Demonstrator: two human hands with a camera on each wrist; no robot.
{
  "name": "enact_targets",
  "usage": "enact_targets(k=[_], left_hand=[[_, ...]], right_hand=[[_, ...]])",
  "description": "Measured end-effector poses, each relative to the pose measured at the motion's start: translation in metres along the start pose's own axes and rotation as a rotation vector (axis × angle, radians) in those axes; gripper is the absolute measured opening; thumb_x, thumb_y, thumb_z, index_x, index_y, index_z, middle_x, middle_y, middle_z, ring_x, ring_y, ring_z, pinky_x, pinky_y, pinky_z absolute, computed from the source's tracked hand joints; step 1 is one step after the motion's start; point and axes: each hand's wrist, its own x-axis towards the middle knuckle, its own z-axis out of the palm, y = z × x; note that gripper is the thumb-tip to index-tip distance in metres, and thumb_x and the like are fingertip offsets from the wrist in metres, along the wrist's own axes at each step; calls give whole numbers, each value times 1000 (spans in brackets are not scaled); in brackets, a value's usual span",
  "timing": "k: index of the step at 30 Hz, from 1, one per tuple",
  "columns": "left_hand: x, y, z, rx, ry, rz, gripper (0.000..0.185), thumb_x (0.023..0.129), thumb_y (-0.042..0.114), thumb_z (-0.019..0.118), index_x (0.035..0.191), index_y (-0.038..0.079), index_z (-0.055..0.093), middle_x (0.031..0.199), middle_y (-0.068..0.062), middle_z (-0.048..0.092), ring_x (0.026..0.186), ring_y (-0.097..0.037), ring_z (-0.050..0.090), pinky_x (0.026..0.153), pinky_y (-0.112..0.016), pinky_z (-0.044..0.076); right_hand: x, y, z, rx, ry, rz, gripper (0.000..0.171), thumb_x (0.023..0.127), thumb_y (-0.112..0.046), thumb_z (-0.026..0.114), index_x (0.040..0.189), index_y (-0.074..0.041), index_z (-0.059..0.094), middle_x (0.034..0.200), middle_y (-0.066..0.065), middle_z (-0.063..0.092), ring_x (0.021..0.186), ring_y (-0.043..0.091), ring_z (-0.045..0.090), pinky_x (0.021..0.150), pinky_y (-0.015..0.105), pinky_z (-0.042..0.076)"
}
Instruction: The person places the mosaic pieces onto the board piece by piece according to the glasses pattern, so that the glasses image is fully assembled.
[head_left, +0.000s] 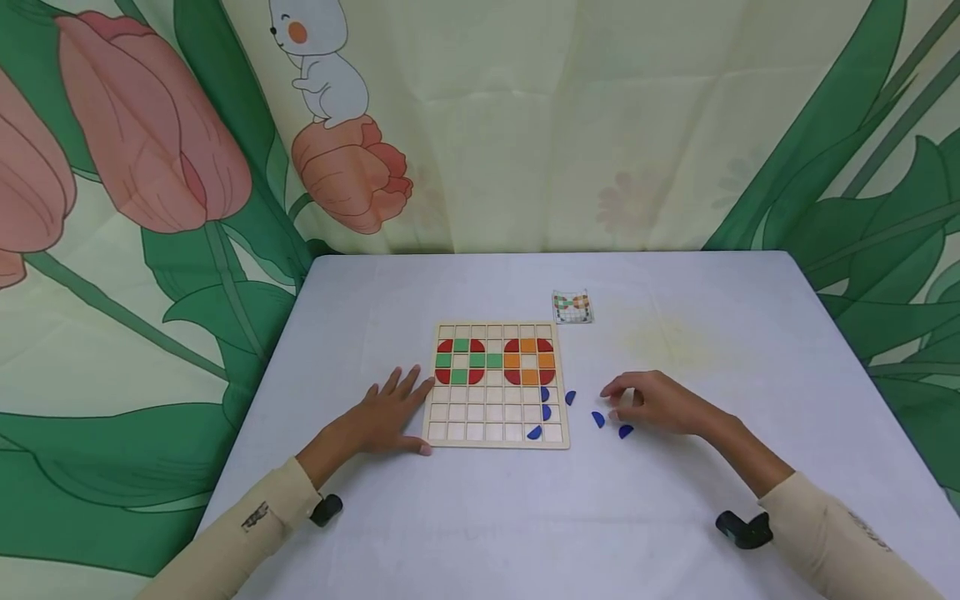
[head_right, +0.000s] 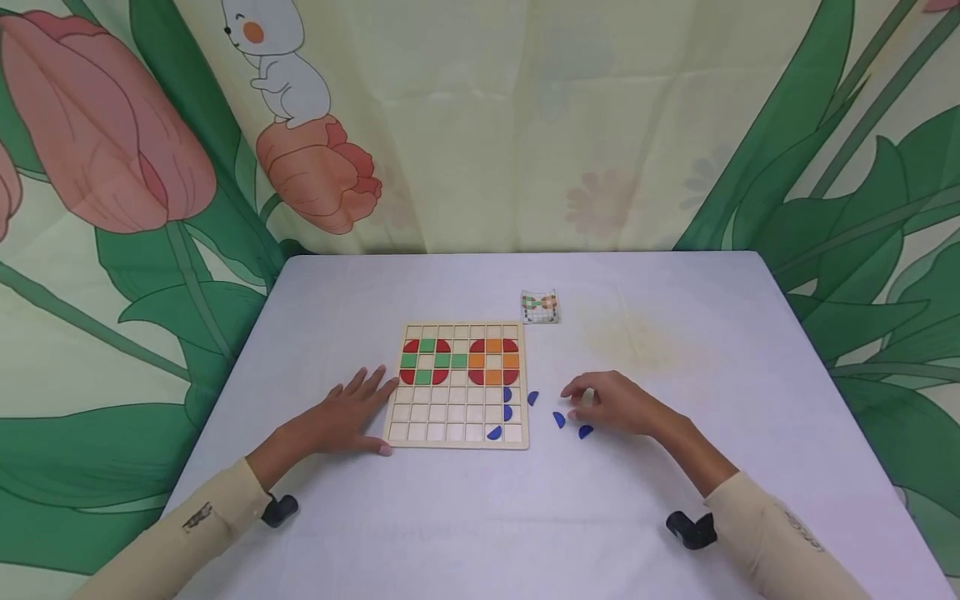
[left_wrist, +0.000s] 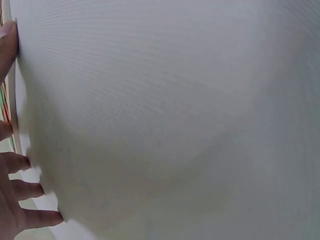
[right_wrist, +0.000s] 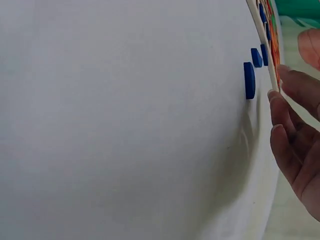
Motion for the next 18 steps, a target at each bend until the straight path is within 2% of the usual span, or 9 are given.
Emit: enact_targets(k=[8,18], left_hand=[[-1,0,-1,-7,9,0,112,76,71,72,162,19,21,169,-15,13,153,-47,11,112,-72,27],[-1,0,-1,-7,-5,-7,113,76,72,71,162,20,19,169,-14,11,154,-46,9,112,-72,26]], right_hand=[[-27,16,6,-23,13,-69,36,83,-22,83,116,-15,72,105,-6,71,69,7,51,62,21,45],[-33,16,14,-49,58,-104,28,84,-17,81,111,-14,74,94,-11,68,67,3,48,60,20,44]])
